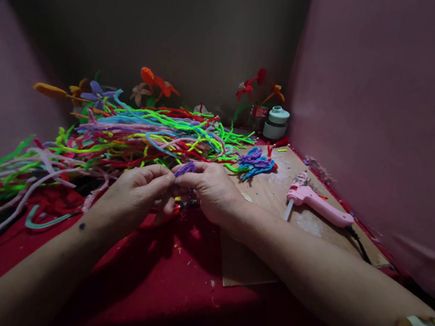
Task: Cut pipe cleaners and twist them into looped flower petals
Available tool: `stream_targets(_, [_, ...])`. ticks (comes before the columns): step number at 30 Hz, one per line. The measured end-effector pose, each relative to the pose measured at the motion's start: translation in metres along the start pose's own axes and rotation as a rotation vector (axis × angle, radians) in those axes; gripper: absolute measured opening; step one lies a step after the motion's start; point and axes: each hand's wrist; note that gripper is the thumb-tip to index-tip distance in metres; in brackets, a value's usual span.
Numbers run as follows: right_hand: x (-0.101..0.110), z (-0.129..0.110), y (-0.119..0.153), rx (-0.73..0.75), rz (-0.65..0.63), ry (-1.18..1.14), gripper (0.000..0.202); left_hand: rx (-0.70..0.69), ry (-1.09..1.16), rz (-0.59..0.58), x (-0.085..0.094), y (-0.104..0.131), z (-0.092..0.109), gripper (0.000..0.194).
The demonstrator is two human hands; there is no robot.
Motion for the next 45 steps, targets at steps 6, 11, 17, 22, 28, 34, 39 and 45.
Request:
stream_targets(6, [0.003,0.001,-0.001,0.051,-0.019,-0.006,0.010,-0.014,0.007,-0.003,-0.001,0.000,0.003,0.016])
stream_targets(11, [0.004,-0.001,0.000,0.095,0.007,0.044,0.011,-0.051,-0.088,0.037,-0.001,0.002,0.007,0.017])
stream_targets(17, [0.006,-0.004,0.001,0.102,0.044,0.113,0.009,-0.021,-0.036,-0.051,0.002,0.002,0.006,0.018])
stream_targets(22, [0.008,-0.003,-0.002,0.112,0.014,0.106,0.010,0.011,0.051,-0.065,0.008,0.001,0.010,0.016])
stream_targets(28, [0.010,0.001,-0.002,0.039,-0.040,0.157,0.009,-0.048,0.099,0.023,0.015,0.000,0.012,0.015])
stream_targets(34, [0.011,0.002,-0.001,-0.024,-0.130,0.243,0.016,-0.083,0.032,0.127,0.016,-0.002,0.013,0.011])
stream_targets(39, [0.005,-0.005,0.001,0.099,0.026,0.072,0.019,-0.111,-0.036,0.159,0.016,-0.003,0.014,0.009])
stream_targets(45, [0.004,-0.008,0.002,0.249,0.230,0.110,0.017,-0.102,-0.096,0.158,0.010,-0.001,0.012,0.010])
Point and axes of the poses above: each hand's wrist, its own y-axis away from the middle knuckle, its own x-axis out of the back of the hand, z = x × y, and after that the axes turned 12 degrees about y, right-handed
